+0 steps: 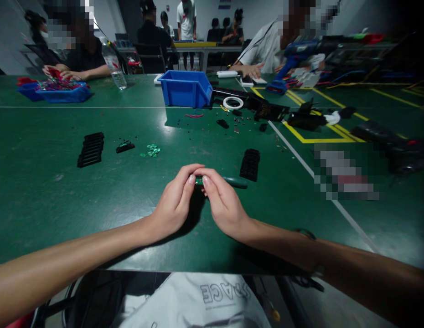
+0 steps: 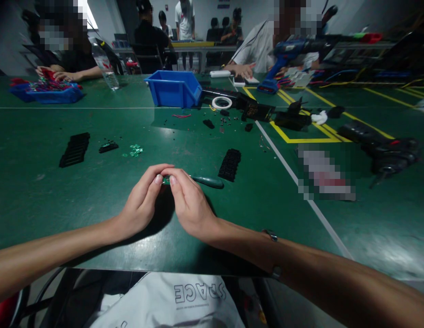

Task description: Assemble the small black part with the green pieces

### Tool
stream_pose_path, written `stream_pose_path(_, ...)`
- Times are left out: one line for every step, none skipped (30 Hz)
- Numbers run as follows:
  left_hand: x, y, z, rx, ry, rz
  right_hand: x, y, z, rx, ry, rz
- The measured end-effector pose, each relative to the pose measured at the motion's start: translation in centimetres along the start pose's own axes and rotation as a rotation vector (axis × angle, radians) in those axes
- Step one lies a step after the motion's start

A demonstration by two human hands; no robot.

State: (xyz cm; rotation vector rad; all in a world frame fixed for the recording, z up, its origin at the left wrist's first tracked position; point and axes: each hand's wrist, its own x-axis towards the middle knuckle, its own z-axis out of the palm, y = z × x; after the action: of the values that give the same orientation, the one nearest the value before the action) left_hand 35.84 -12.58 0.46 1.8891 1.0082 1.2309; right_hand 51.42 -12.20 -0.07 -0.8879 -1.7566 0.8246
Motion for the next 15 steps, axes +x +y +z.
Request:
stream_pose_path(0.02,0.0,0.01,-0.001,0.003,-0.001,0.01,0.02,0.03,0.004,0.001,0.003)
stream_pose_path(0.04,-0.01,0.02,-0.003,0.007,-0.003,0.02,0.04,0.06,0.007,0.002,0.007)
stream_pose_path(0.06,-0.03,0.03,-0.005,0.012,-0.004,0.04,0.07,0.09,0.011,0.001,0.011)
stream_pose_path(0.08,-0.05,0.04,-0.008,0.015,-0.007,0.06,0.09,0.12,0.016,0.0,0.014)
stream_pose_path(0.1,-0.07,0.05,-0.01,0.016,-0.009,0.08,0.1,0.14,0.022,-0.001,0.016)
stream_pose_path(0.11,-0.09,0.06,-0.011,0.015,-0.011,0.1,0.12,0.16,0.027,-0.002,0.017)
stream_pose_path(0.13,-0.12,0.07,-0.012,0.015,-0.012,0.12,0.13,0.17,0.031,-0.002,0.019)
stream_pose_path(0.14,-0.14,0.08,-0.012,0.016,-0.014,0.14,0.13,0.17,0.035,-0.002,0.019)
stream_pose_path(0.16,-0.16,0.09,-0.014,0.016,-0.016,0.15,0.14,0.16,0.037,0.0,0.018)
stream_pose_path(0.17,-0.18,0.09,-0.015,0.017,-0.018,0.16,0.14,0.16,0.038,0.001,0.018)
stream_pose_path(0.19,-0.21,0.1,-0.017,0.017,-0.02,0.17,0.15,0.15,0.039,0.002,0.017)
stream_pose_path(0.22,-0.23,0.1,-0.019,0.016,-0.021,0.18,0.14,0.14,0.04,0.004,0.015)
stream_pose_path(0.24,-0.24,0.1,-0.022,0.016,-0.02,0.19,0.14,0.13,0.041,0.006,0.012)
stream_pose_path(0.26,-0.25,0.1,-0.025,0.017,-0.017,0.19,0.13,0.13,0.042,0.007,0.011)
stream_pose_path(0.28,-0.24,0.1,-0.028,0.019,-0.015,0.2,0.1,0.12,0.043,0.007,0.012)
